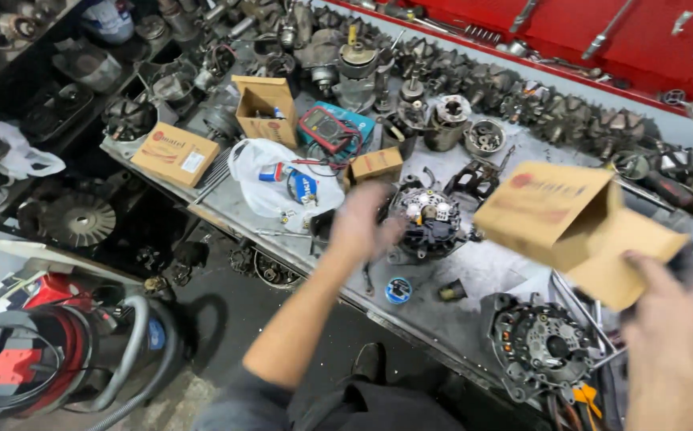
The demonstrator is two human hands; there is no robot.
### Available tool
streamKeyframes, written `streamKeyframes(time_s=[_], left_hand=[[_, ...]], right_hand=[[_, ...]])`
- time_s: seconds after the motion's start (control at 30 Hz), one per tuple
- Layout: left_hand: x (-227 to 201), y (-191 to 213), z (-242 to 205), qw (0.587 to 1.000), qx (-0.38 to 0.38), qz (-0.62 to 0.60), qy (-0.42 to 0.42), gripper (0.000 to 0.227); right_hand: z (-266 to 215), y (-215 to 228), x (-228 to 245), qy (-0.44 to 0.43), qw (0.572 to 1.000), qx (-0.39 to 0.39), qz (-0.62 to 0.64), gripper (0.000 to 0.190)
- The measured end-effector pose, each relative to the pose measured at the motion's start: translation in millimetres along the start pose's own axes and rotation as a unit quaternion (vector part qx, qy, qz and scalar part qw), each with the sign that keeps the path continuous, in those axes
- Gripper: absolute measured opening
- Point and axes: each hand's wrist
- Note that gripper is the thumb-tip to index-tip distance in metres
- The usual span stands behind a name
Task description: The person unpacks a small cardboard box and removes a plastic bag containing a black plastic component. They then place the component on a workbench next to a disassembled alternator and search through a red container filled with screws and bolts.
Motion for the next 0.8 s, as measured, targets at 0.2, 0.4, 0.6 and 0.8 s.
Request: streamKeyframes(time_s=[0.2, 0.4, 0.6, 0.8], left_hand=[[132.1, -32.6, 57.6, 0.957, 0.135, 0.243, 0.077, 0.036], [190.2, -82.0, 86.9, 0.896, 0.237, 0.371, 0.062, 0.043], [151.7, -47.8, 108.3, 0.911, 0.24, 0.328, 0.065, 0.06], [141.6, -1.2, 100.0, 0.949, 0.16, 0.084, 0.26, 0.075]], right_hand=[[19.3, 19.4, -7.3, -0.043, 0.998, -0.039, 0.016, 0.045], [13.6, 139.6, -75.8, -0.094, 0.996, 0.006, -0.005, 0.036], [-11.4, 144.2, -66.8, -0.091, 0.995, -0.026, -0.004, 0.032], [0.1, 25.7, -13.7, -0.032, 0.998, -0.026, -0.043, 0.044]])
Point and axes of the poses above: each hand's wrist, its own z-axis towards the middle knuckle, its own y-axis out of the back of the hand, x = y × z, and after that the axes turned 2 degrees about x, right-handed
